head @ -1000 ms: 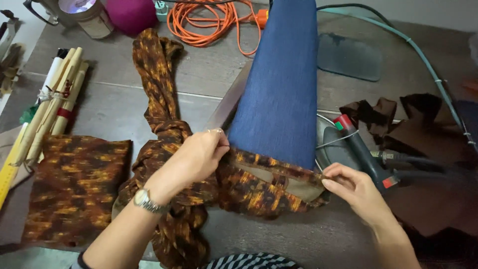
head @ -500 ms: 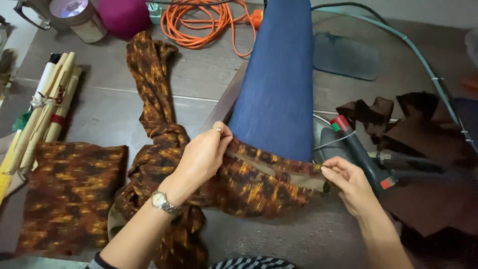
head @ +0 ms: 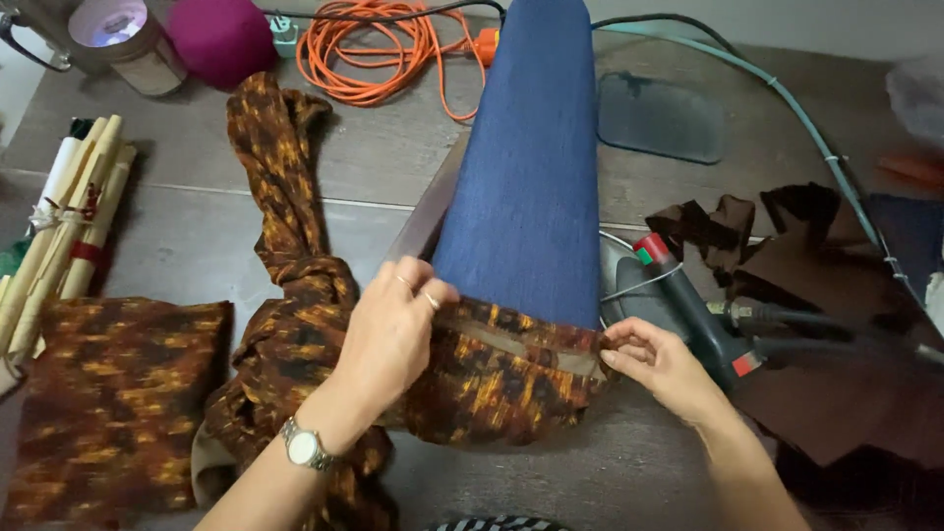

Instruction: Ironing and pressing the seams of a patterned garment using a steam iron and a wooden clapper on a sleeve board.

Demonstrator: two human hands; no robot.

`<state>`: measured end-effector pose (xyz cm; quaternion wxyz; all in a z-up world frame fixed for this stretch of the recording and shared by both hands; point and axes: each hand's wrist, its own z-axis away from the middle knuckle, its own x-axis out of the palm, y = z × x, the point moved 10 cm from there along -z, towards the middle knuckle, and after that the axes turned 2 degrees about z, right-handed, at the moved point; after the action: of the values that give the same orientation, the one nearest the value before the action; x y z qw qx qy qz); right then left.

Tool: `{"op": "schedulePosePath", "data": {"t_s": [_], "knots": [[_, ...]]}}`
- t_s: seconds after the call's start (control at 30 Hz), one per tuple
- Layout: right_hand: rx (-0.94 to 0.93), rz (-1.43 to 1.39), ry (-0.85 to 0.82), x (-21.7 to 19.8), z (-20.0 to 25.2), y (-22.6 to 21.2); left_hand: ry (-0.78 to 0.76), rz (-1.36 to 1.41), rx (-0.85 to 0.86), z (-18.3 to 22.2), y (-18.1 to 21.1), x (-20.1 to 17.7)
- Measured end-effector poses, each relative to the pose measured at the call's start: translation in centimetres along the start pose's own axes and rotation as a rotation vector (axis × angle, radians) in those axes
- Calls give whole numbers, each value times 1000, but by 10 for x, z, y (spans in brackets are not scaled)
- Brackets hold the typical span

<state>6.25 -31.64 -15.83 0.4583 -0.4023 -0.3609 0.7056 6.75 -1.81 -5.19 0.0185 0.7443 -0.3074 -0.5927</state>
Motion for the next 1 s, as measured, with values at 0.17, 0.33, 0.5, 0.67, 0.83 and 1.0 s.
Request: {"op": "schedulePosePath", "data": {"t_s": [0.17,0.33,0.5,0.67,0.83,1.0], "knots": [[81,102,-21,6,10,-36,-118,13,264,11,61,-1],[90,308,1,-13,10,-48,-133,76,311,21,68,-1],[-121,634,473,-104,-14,-85,-158,198,241,24,69,-1],[417,656,154,-83,-44,-69,-133,292,170,31,64,5],[527,99,-29,-63,-55,-23,-72,329,127,35,59,8],[370,173,97,-62,-45,-29,161,321,102,36,58,-16]]}}
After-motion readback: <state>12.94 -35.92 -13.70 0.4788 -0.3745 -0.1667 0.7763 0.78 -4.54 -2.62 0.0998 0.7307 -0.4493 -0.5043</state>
